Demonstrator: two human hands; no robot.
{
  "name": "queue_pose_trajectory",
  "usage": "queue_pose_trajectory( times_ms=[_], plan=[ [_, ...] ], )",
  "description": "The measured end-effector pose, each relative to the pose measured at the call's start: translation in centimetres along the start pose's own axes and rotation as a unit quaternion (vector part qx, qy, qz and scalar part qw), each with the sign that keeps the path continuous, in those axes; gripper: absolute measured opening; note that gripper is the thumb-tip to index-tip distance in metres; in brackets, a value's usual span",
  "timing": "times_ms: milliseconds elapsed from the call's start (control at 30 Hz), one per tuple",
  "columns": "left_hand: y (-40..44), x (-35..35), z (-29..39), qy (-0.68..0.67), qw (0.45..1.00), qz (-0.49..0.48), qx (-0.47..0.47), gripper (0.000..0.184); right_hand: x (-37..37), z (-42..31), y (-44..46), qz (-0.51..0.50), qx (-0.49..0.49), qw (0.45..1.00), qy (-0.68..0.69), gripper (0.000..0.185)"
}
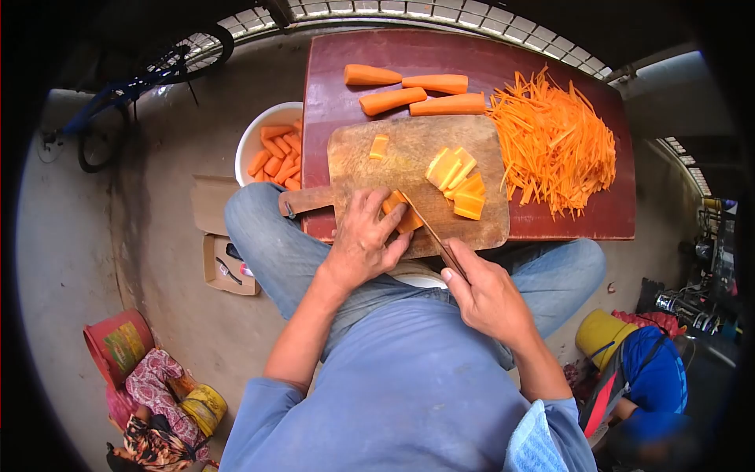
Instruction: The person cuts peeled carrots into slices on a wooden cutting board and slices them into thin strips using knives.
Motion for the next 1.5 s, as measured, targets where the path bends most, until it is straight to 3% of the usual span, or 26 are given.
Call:
queue_pose_trajectory(
  times_ms=[567,700,900,933,1233,1333,1500],
  plan=[
    [-0.1,0.0,-0.4,-0.01,1.0,0.013,-0.001,0.054,0.8,0.7,2.8,0.039,-0.029,0.999,0.019,0.039],
    [-0.3,0.2,-0.6,-0.016,1.0,0.014,-0.006,0.054,0.0,-0.2,0.7,0.015,0.01,0.999,0.035,0.037],
    [-0.2,-0.1,-0.5,-0.019,1.0,0.016,-0.001,0.053,1.1,0.6,3.1,0.028,-0.01,0.999,0.025,0.036],
    [-0.1,-0.1,-0.5,-0.018,1.0,0.016,0.001,0.053,0.8,0.4,3.5,0.062,-0.055,0.996,0.023,0.035],
    [-0.2,-0.1,-0.5,-0.023,1.0,-0.003,-0.02,0.049,1.2,-0.1,2.4,0.037,-0.016,0.999,0.001,0.036],
    [0.1,-0.2,-0.3,-0.015,1.0,-0.006,-0.01,0.047,1.3,-0.2,3.8,0.064,-0.081,0.995,0.011,0.038],
    [-0.3,-0.3,-0.6,-0.038,0.999,0.024,-0.018,0.051,0.7,0.0,0.7,0.022,0.003,0.999,0.028,0.04]
  ],
)
Point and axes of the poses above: each hand's wrist, its own y-axis towards the middle knuckle, its own x-axis out of the palm, z = x × y, the point moved 8 cm from there along y, towards the middle knuckle, and after that the axes turned 2 degrees about -z, right-handed, at the moved point
